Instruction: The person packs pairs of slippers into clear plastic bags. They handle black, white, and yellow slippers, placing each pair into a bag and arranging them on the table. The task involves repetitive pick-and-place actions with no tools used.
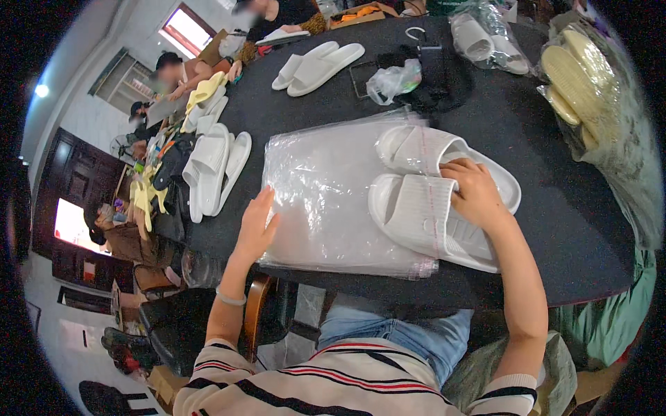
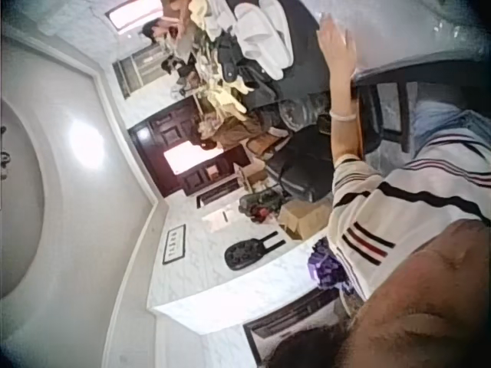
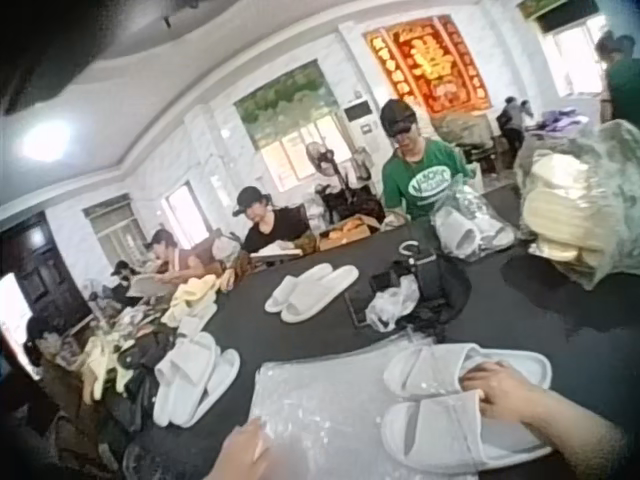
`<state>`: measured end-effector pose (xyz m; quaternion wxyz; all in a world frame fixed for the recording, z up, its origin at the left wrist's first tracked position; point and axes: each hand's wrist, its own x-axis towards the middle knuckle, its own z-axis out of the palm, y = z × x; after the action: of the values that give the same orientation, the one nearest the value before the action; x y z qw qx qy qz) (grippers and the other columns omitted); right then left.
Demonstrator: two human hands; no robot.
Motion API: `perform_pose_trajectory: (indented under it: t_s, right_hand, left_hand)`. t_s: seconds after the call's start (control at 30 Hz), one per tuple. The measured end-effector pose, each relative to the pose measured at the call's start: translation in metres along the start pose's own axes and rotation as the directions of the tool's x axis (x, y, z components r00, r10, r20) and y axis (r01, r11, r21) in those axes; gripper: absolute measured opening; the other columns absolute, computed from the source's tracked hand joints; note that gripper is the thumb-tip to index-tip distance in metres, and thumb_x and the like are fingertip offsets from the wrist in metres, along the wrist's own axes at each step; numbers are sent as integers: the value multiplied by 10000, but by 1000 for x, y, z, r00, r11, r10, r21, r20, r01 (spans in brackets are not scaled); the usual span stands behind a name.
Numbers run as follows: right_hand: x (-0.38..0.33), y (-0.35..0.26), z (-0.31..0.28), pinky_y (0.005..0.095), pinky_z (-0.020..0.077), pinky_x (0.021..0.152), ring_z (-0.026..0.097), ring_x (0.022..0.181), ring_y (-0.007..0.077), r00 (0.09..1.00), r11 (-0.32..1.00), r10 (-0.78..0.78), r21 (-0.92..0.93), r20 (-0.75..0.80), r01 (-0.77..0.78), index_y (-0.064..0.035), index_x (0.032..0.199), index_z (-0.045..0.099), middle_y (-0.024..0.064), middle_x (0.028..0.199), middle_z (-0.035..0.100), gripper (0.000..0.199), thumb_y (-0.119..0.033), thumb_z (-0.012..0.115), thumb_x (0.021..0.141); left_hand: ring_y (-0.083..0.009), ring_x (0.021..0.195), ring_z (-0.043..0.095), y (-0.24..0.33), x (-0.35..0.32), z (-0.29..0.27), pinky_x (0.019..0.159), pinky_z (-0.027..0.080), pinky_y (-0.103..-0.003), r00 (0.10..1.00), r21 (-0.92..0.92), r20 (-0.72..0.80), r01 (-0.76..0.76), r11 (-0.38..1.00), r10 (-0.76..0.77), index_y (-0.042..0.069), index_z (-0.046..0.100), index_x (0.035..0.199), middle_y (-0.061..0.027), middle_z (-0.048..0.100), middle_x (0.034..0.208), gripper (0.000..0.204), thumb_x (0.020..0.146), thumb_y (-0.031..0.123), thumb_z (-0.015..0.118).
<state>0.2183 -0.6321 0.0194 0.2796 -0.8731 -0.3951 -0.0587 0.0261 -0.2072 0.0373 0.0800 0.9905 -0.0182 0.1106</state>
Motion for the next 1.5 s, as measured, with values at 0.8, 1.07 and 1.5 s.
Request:
perform_pose_trajectory:
  t_s: [0.8,1.07,1.5]
  right_hand:
    - [5,7,-10,406,404,957,533,1131,332,994,998,49,32,-93,-46,-7,1013,656,156,1162,627,285,-71,625,737]
    - [-36,104,-55,341,432,961,573,1077,215,648,605,609,796,-458,-5,39,1199,565,119,1185,608,361,-175,572,909]
    - [39,-119,-60,308,445,920,579,1061,173,880,255,361,940,-308,225,18,1248,507,101,1134,627,364,-151,498,926]
  left_hand:
    - [-382,1390,278,7,-2,46,1137,177,-512,992,94,14,120,988,-122,16,358,1429,-215,334,1483,623,957,414,443]
    - [-372,1380,297,9,0,51,1137,175,-511,991,110,0,133,985,-134,35,361,1432,-201,344,1480,653,948,468,431]
    - [-373,1357,341,15,-5,42,1128,187,-517,987,74,-55,157,985,-153,36,434,1389,-193,403,1447,661,924,503,485]
